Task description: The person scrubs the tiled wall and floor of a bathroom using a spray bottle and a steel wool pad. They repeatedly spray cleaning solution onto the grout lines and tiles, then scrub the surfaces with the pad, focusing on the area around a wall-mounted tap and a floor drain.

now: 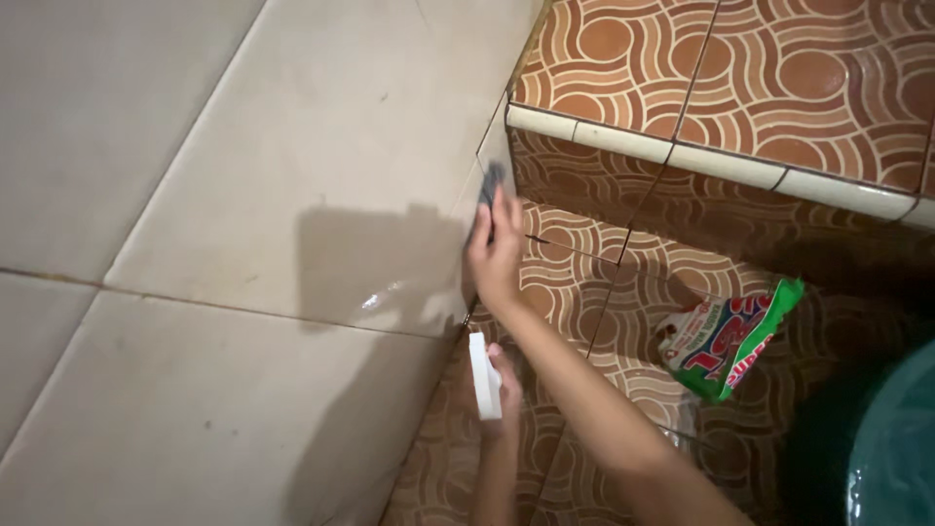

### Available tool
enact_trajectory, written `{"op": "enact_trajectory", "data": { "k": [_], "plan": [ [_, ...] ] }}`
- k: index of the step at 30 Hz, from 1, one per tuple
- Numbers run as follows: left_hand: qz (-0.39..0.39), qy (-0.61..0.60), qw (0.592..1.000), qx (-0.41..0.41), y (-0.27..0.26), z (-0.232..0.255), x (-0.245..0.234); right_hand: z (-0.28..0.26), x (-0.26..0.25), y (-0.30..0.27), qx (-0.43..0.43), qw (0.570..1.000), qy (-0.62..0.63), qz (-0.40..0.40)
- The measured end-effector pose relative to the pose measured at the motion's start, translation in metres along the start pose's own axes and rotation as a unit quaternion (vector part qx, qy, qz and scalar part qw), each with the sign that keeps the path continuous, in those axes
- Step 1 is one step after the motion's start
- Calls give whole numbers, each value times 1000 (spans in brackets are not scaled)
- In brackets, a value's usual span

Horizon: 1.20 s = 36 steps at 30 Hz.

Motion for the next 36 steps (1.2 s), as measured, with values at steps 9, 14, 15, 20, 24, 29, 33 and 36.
{"op": "enact_trajectory", "data": {
  "k": [9, 14, 15, 20, 24, 29, 33, 36],
  "plan": [
    [-18, -64, 997, -39, 37, 27, -21, 134, 12, 51, 301, 859, -367, -192],
    [-16, -43, 999, -16, 44, 35, -21, 120, 4, 21, 249, 844, -386, -277],
    [-26, -42, 999, -22, 45, 34, -23, 111, -2, 2, 185, 860, -385, -278],
    [-45, -106, 986, -117, 39, 27, -17, 112, -17, -19, 86, 894, -366, -245],
    [10, 20, 998, 57, 41, 32, -25, 140, 9, 21, 194, 872, -393, -217],
    [-26, -37, 999, -13, 38, 29, -19, 118, 2, 67, 267, 905, -294, -150],
    [-13, -46, 999, -8, 40, 30, -22, 67, 1, 71, 173, 961, -176, -121],
    [-47, -31, 998, -29, 30, 28, -21, 69, -5, 49, 152, 974, -136, -96]
  ]
}}
Point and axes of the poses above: each hand's wrist, its own y-axis towards the middle knuckle, its own x-axis out of the palm, z = x × y, the point moved 5 cm from there along y, towards the middle knuckle, and after that the axes turned 12 degrees about x, right-handed, at the moved point
